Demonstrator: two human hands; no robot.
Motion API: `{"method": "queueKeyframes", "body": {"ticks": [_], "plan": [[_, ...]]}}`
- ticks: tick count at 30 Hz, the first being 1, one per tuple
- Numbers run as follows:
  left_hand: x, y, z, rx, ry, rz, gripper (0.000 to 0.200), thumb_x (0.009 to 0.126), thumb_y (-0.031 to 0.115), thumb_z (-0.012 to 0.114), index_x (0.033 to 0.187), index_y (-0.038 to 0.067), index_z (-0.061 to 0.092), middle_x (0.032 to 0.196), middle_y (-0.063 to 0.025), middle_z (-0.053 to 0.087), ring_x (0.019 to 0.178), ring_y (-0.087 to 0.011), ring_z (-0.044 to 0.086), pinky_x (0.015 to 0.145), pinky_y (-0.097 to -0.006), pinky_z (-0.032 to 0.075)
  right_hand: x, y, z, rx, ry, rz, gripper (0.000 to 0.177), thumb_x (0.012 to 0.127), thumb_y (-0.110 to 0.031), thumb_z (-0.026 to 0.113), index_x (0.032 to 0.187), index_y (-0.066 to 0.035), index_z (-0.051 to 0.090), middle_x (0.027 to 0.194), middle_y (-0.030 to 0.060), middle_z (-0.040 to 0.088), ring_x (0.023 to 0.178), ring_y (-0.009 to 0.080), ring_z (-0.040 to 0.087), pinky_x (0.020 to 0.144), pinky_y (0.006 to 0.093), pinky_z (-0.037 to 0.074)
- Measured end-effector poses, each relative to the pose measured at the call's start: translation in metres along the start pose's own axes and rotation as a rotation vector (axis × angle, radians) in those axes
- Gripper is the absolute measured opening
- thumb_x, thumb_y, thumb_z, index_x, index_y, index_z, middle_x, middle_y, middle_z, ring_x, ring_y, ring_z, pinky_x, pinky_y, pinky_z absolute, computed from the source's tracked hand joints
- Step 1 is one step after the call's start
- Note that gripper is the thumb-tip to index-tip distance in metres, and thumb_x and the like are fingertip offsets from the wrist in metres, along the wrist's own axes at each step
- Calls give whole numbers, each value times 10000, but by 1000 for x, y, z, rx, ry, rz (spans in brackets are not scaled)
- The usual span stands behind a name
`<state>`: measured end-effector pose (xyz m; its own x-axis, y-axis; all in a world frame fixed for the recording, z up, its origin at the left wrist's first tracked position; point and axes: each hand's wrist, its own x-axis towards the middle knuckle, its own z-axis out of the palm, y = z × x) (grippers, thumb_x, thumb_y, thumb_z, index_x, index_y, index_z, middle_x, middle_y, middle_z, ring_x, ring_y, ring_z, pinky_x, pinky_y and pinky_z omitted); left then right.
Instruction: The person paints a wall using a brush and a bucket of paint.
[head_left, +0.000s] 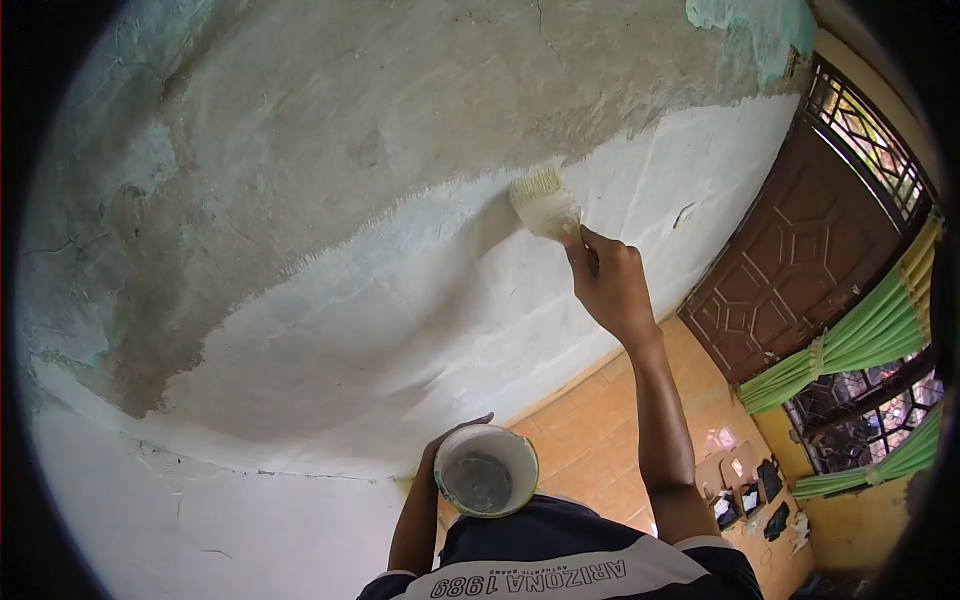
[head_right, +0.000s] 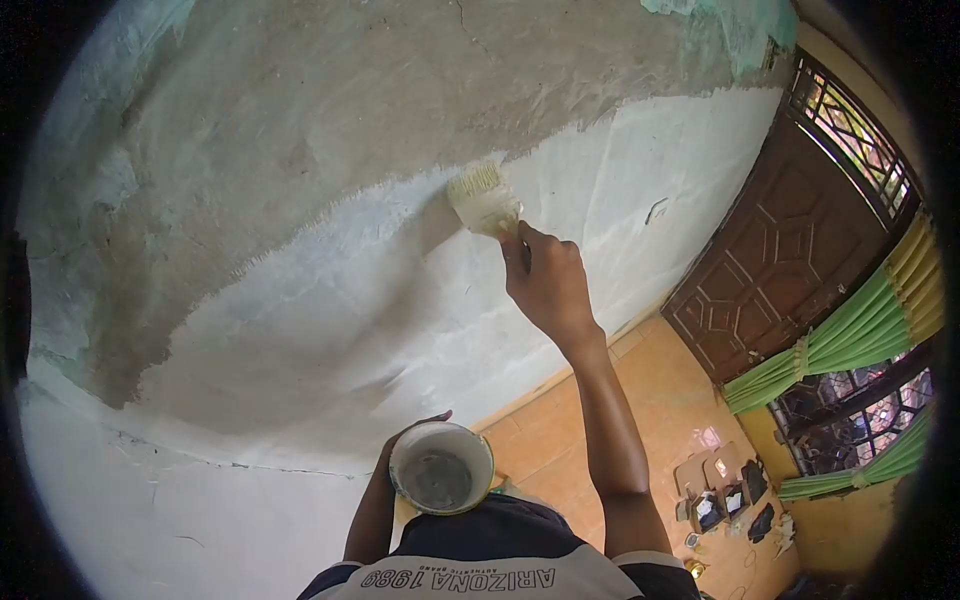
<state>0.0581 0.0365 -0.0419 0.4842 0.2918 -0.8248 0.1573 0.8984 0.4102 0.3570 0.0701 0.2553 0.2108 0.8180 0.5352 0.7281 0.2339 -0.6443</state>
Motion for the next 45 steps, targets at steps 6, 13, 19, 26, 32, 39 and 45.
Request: {"method": "queueKeyframes", "body": {"ticks": [6,13,19,26,32,39,45], "plan": [[-3,3,1,22,-10,22,508,968,627,722,862,132,751,807,-44,728,696,-165,664,716,-383,576,-10,2,-25,-79,-192,118,351,1097,-272,614,987,52,695,609,200,501,533,237,363,546,421,397],[-21,1,8,-53,10,61,413,965,549,763,894,143,750,828,-28,733,728,-163,678,746,-377,589,14,-17,-43,-123,-222,34,267,1049,-191,622,1009,62,698,693,264,595,631,372,531,614,469,470],[-19,2,4,-1,-9,26,488,997,596,700,891,123,759,817,-37,737,685,-160,666,709,-374,584,16,-41,-59,-159,-55,11,247,1073,-215,603,1110,24,656,783,281,687,766,503,680,673,550,518],[-23,-1,0,-55,-12,58,413,974,548,752,888,143,751,809,-33,730,709,-171,674,725,-387,589,8,-13,-15,-206,-99,0,226,1067,-215,599,1131,-1,630,747,236,711,729,466,711,660,552,561],[-27,1,13,-32,43,31,418,956,551,773,889,138,752,817,-42,734,713,-176,677,730,-389,590,5,-17,-13,-242,-91,-1,221,1075,-211,581,1145,-7,629,726,226,707,698,456,709,655,544,567],[-18,-4,11,43,51,48,442,953,567,771,826,147,720,779,-37,712,671,-185,655,694,-393,570,-1,-10,-5,-249,-120,25,228,1068,-205,583,1158,-1,627,727,230,708,705,460,713,662,555,575],[-20,-7,10,5,6,-17,453,962,582,754,833,148,731,781,-36,717,674,-187,657,691,-398,566,-10,-4,-7,-264,-163,73,243,1059,-211,593,1143,13,636,733,235,712,722,463,722,669,553,585]]}}
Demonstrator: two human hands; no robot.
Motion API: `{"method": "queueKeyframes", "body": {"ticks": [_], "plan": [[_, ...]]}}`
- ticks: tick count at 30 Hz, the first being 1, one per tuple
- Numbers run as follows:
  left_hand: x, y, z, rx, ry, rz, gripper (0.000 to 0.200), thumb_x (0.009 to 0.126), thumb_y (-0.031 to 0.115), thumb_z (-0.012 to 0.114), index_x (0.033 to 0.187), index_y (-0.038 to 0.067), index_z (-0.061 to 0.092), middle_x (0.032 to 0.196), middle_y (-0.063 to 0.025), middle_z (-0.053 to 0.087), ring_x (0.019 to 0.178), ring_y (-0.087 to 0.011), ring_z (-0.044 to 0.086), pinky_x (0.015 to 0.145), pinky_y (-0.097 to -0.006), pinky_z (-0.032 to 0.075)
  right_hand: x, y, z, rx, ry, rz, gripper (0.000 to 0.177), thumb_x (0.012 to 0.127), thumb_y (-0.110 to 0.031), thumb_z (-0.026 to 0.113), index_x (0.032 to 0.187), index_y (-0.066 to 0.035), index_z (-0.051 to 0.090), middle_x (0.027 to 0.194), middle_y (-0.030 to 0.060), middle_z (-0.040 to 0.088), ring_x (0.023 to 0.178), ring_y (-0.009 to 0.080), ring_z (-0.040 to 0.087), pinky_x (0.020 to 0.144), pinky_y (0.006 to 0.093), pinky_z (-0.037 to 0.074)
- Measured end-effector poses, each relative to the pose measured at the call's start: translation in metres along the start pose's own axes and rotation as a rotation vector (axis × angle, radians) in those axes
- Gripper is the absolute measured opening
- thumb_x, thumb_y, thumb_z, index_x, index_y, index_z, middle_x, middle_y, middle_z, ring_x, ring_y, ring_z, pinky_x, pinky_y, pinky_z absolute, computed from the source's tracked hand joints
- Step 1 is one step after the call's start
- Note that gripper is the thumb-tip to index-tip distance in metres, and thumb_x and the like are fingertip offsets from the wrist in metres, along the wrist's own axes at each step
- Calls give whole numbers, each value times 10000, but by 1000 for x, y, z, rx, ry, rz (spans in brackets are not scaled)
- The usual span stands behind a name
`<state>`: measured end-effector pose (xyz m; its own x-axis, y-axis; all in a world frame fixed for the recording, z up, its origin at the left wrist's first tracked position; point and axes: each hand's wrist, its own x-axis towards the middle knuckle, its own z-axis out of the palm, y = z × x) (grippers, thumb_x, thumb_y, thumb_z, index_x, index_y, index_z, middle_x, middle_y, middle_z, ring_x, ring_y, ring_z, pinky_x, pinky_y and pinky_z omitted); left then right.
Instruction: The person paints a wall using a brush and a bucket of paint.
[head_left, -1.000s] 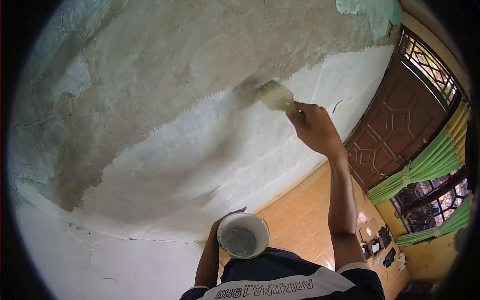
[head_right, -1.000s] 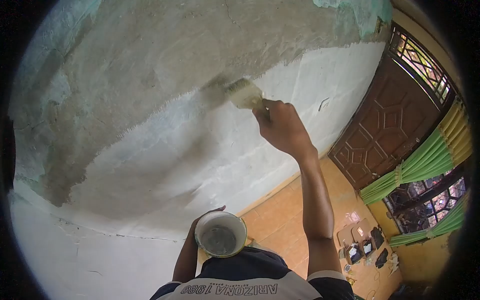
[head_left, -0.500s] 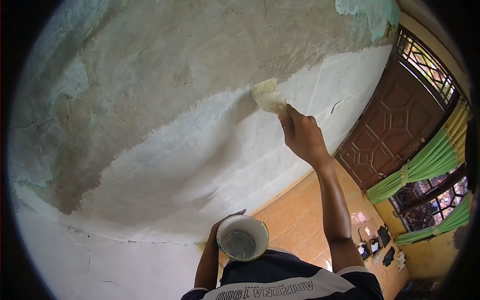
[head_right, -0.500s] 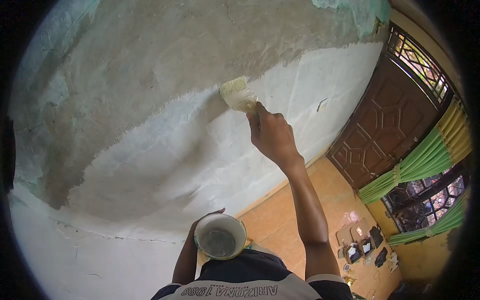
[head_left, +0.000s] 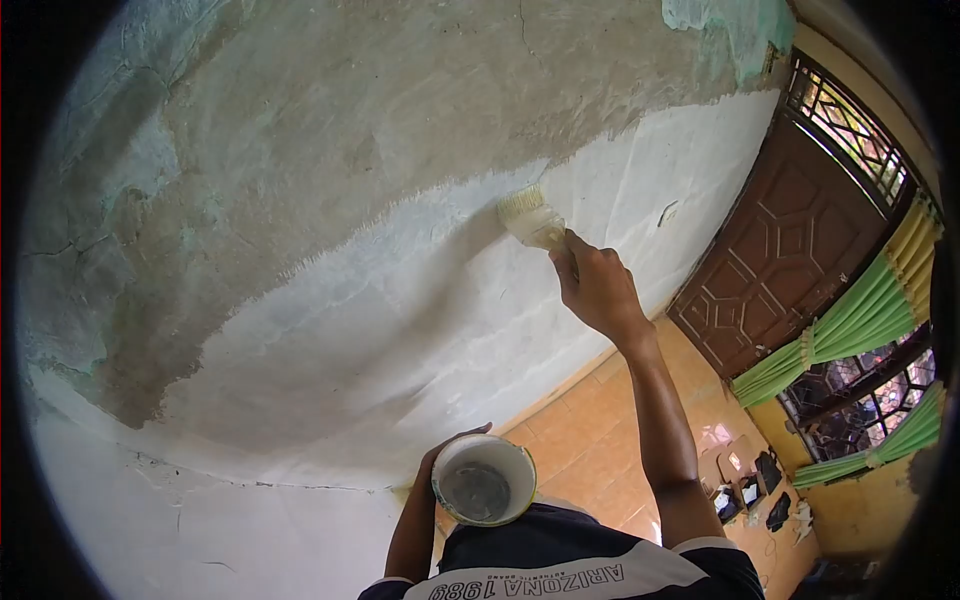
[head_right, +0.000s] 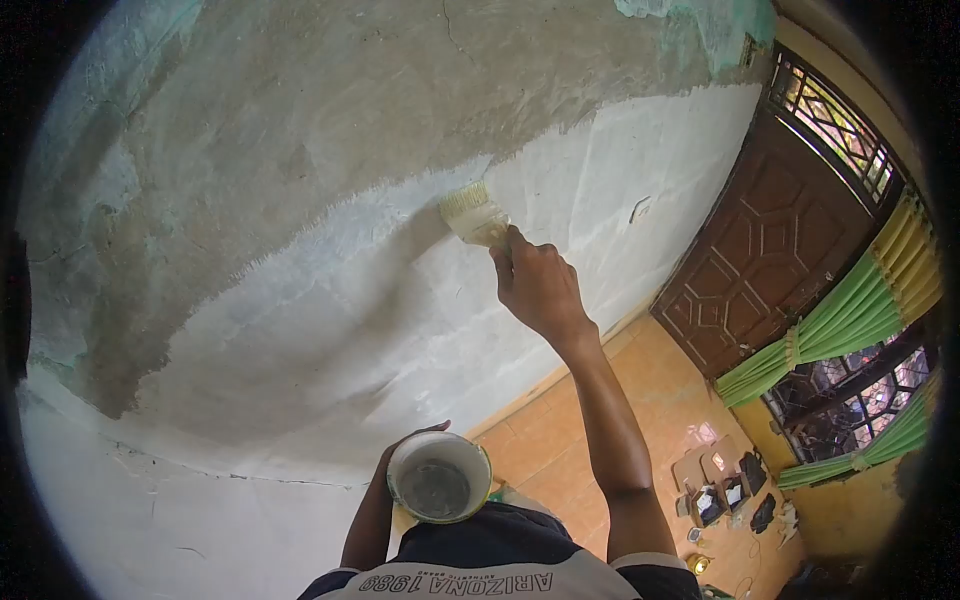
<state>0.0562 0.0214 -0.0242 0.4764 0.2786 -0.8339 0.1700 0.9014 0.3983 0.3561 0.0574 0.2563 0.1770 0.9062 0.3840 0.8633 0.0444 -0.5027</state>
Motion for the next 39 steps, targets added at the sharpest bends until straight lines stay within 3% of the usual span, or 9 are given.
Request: {"method": "queueKeyframes", "body": {"ticks": [3,10,12,18,21,25,27,33,39], "plan": [[3,-1,-5,42,-31,19,447,972,575,743,841,147,736,786,-35,723,681,-188,661,696,-402,566,-5,13,-5,-18,23,-51,280,1066,-224,613,1215,9,657,746,238,713,723,456,714,674,539,551],[-2,-5,-12,-24,-53,15,438,993,560,721,858,145,749,791,-33,732,687,-186,666,710,-396,570,9,2,-35,0,-71,-11,249,1021,-197,672,997,48,711,777,293,694,768,494,695,705,544,544],[-1,-3,-14,-34,-78,30,429,998,549,721,858,145,750,789,-29,730,685,-179,663,718,-392,573,18,-5,-43,67,13,-127,280,1020,-195,679,915,64,706,777,304,675,734,496,677,682,541,521],[4,0,-13,-12,1,65,392,1001,519,730,854,157,742,789,-20,726,683,-163,656,720,-384,574,6,-31,-53,199,205,-6,244,1013,-163,680,913,59,688,741,295,652,687,495,653,626,505,521],[-2,2,-8,-43,-23,52,373,993,512,744,857,165,742,793,-18,727,688,-159,657,720,-384,573,5,-17,-31,175,236,-134,227,1012,-162,683,916,44,683,722,280,653,671,489,655,599,494,521],[5,4,-13,-46,-48,45,365,987,509,754,859,167,740,800,-16,729,691,-158,656,719,-385,572,10,-10,-6,135,134,-81,223,1016,-171,677,920,29,685,710,253,680,683,465,685,619,510,551],[14,2,-15,8,-7,51,512,982,632,699,892,132,762,840,-44,742,721,-178,671,748,-396,576,9,-13,-10,106,109,-66,223,1018,-178,675,926,25,689,709,245,687,685,460,691,624,514,557],[-14,9,13,51,91,99,526,962,648,717,899,128,764,837,-46,739,724,-174,671,752,-396,576,6,-10,-5,59,76,-44,234,1030,-203,660,951,14,698,711,229,702,685,453,701,638,514,578],[28,6,-9,74,1,38,531,968,639,716,923,113,768,850,-55,743,730,-178,671,760,-401,573,5,-5,0,42,63,-36,240,1038,-217,649,962,5,696,725,224,711,686,446,708,643,515,585]]}}
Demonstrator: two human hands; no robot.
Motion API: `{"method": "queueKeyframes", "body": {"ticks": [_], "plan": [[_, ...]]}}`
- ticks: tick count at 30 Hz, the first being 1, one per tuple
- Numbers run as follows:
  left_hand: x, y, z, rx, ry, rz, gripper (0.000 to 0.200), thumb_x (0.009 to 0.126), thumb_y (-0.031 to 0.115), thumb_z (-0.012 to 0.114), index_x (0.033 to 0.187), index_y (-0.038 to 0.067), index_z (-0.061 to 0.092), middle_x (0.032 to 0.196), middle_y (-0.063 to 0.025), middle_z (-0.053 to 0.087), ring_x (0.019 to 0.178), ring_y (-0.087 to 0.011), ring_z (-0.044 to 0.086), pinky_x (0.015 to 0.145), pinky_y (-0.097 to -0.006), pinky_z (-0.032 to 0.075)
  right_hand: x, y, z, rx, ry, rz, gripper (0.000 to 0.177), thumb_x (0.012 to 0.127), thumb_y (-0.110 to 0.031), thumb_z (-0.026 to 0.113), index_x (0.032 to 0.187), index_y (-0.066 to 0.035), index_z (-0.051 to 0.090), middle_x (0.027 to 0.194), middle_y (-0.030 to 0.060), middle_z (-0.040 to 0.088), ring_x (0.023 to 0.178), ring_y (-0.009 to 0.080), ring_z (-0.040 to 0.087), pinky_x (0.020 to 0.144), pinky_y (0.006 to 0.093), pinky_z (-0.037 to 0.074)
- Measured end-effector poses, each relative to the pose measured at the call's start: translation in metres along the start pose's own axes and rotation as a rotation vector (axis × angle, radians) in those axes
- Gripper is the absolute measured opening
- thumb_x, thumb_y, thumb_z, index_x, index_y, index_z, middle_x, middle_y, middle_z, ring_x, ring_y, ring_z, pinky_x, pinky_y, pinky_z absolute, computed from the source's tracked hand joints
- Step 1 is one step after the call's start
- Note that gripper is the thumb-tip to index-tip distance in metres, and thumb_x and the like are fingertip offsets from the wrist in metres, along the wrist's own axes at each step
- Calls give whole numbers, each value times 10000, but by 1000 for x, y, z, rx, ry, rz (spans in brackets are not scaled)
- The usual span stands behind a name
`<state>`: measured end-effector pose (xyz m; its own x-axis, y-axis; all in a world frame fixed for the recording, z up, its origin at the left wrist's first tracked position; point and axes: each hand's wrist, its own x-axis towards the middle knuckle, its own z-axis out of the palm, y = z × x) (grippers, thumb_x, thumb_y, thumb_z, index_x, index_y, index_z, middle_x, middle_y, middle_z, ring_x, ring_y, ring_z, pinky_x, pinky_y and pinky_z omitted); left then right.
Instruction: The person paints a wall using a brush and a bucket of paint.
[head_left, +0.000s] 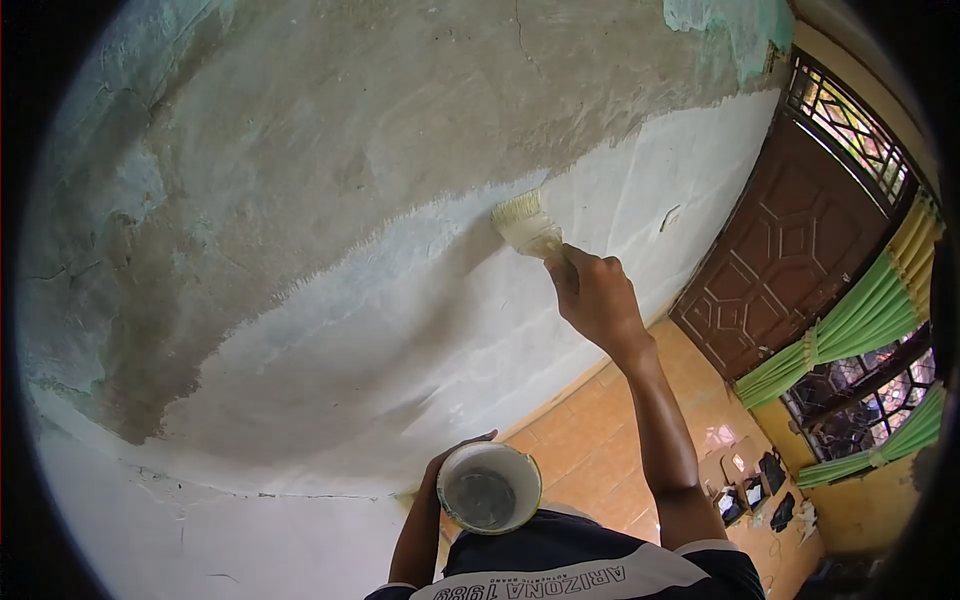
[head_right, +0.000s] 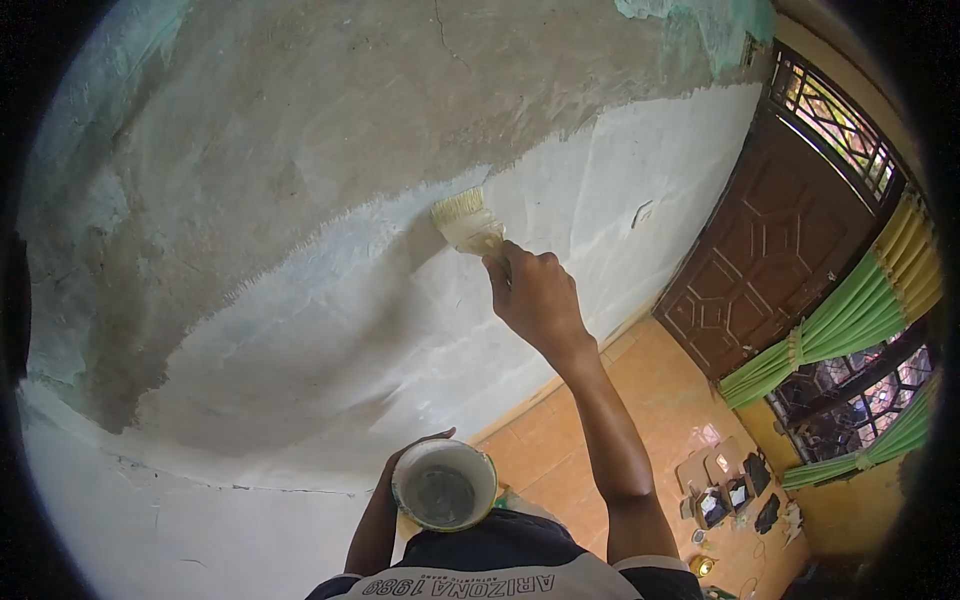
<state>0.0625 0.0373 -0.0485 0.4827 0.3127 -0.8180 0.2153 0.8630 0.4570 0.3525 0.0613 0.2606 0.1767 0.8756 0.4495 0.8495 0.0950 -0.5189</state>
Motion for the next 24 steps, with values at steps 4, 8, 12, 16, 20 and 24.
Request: {"method": "queueKeyframes", "body": {"ticks": [4,8,12,16,20,24], "plan": [[-24,8,19,11,88,39,522,971,636,713,915,120,769,849,-50,743,737,-178,670,764,-398,571,-6,14,8,-1,-26,-28,252,1051,-201,640,930,15,684,722,250,667,709,488,655,616,515,517],[-29,12,14,-63,-18,-35,394,965,534,772,842,161,744,793,-20,726,692,-160,663,722,-378,573,-16,28,5,-44,-25,-54,245,1054,-198,645,962,21,703,698,244,656,626,444,653,585,484,500],[-23,13,3,-70,-29,-38,401,969,538,766,841,159,743,789,-19,724,690,-158,662,718,-378,573,-17,0,-32,105,116,30,187,1039,-170,660,990,8,688,644,232,625,595,448,639,557,485,491],[-19,3,1,-79,-40,-55,406,972,542,761,840,158,742,786,-18,723,689,-156,662,715,-379,573,-6,-8,-16,160,267,-95,171,1035,-151,668,991,13,685,639,223,619,550,426,622,530,459,481],[-20,3,5,-50,33,-11,474,969,607,730,853,148,745,798,-27,718,713,-163,659,734,-386,569,-1,-2,27,146,216,-122,253,1028,-162,680,1153,57,693,655,212,656,593,403,685,531,454,527],[-16,-3,-6,-43,-5,-10,530,964,656,710,864,138,748,830,-40,724,774,-169,667,768,-391,568,-2,-1,34,88,271,-100,328,1032,-186,686,1225,80,680,707,196,698,588,365,704,521,447,531]]}}
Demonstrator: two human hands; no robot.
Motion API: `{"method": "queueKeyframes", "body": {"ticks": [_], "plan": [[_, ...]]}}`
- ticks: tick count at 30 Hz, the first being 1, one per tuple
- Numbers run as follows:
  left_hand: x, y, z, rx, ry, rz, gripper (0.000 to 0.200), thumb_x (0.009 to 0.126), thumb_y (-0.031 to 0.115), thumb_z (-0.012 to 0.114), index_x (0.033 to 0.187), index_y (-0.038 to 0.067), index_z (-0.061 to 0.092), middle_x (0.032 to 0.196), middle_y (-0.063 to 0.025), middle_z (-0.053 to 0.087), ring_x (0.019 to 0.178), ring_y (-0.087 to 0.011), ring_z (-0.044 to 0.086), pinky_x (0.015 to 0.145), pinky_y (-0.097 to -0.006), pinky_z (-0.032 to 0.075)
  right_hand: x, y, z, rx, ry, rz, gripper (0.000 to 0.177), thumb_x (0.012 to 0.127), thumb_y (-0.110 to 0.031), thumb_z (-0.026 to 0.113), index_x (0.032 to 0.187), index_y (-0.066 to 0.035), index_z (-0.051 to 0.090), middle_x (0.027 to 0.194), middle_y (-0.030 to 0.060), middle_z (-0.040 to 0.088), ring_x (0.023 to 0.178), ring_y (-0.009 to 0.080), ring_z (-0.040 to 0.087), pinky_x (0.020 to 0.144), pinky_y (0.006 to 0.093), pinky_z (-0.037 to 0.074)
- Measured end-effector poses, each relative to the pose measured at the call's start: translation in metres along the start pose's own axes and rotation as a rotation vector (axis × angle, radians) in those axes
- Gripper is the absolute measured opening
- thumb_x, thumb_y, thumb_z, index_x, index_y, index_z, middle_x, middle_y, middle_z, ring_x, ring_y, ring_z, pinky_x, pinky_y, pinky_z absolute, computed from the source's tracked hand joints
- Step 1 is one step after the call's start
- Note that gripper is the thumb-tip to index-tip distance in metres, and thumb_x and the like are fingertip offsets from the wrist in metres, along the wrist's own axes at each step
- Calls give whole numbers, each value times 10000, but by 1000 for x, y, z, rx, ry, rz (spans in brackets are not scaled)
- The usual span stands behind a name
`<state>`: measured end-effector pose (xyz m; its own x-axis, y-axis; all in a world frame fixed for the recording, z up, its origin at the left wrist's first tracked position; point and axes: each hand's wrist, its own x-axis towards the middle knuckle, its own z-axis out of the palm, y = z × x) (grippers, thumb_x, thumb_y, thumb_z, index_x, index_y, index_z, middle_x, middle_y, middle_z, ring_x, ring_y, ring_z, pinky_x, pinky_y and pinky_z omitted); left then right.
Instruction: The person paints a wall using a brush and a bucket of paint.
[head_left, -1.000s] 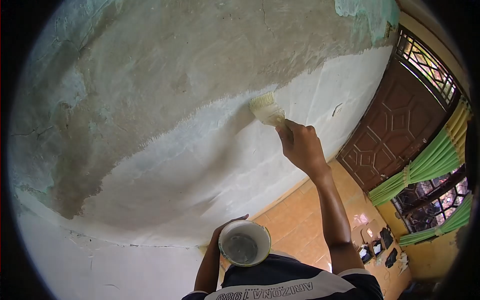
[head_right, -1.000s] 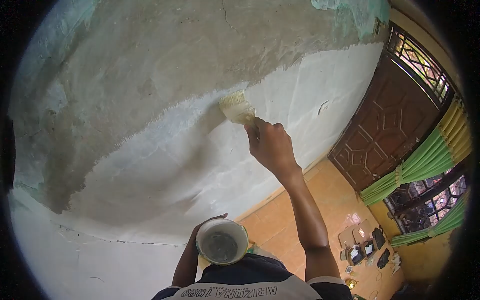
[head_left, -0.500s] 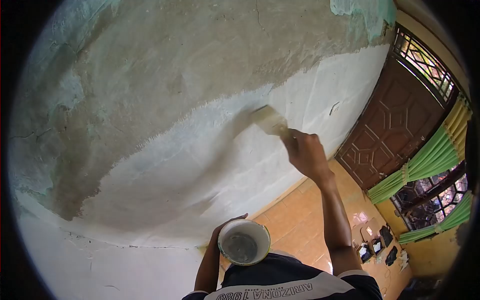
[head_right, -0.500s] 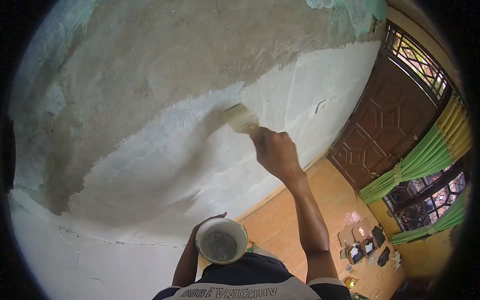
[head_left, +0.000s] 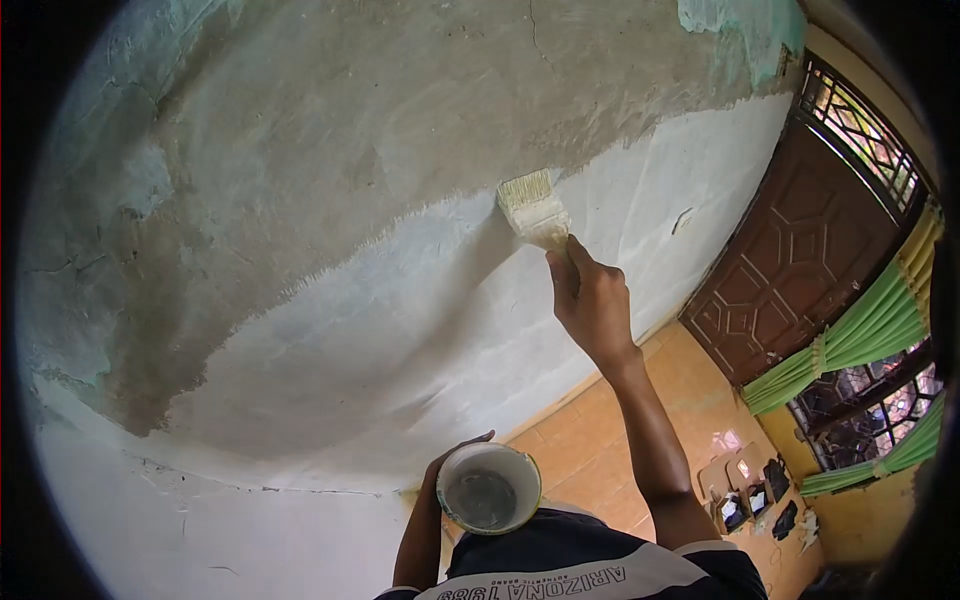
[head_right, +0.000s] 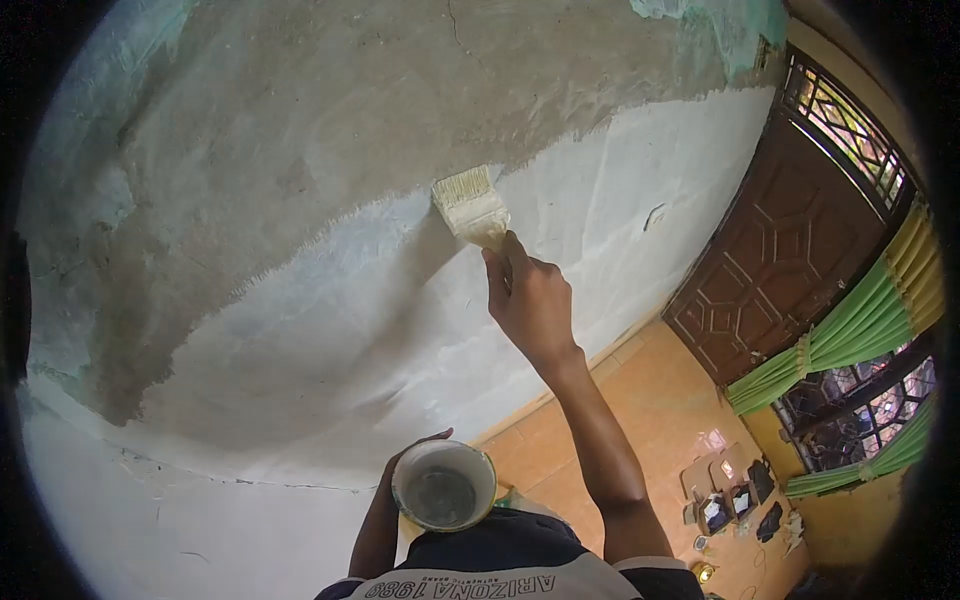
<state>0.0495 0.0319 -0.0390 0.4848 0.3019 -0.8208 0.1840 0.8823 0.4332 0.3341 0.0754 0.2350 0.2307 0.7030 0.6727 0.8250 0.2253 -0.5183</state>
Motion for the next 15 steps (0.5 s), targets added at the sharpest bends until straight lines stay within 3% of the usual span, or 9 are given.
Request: {"method": "queueKeyframes", "body": {"ticks": [9,12,15], "plan": [[1,4,6,-125,97,25,490,959,611,745,861,130,755,798,-41,729,694,-162,658,725,-379,576,-6,5,1,-42,-75,46,342,1035,-199,681,1235,79,669,662,182,679,589,359,706,507,451,520],[8,8,2,-121,33,-9,469,952,587,767,869,126,759,804,-36,734,686,-151,660,709,-364,576,8,-9,-11,-62,-127,51,264,1025,-188,685,1143,49,686,649,191,670,597,388,697,529,470,526],[8,11,1,-109,33,-73,458,949,582,773,883,129,765,807,-32,737,682,-146,662,706,-359,579,21,-17,-24,-81,-227,104,186,1003,-169,693,921,-3,673,661,213,674,626,447,675,599,509,544]]}}
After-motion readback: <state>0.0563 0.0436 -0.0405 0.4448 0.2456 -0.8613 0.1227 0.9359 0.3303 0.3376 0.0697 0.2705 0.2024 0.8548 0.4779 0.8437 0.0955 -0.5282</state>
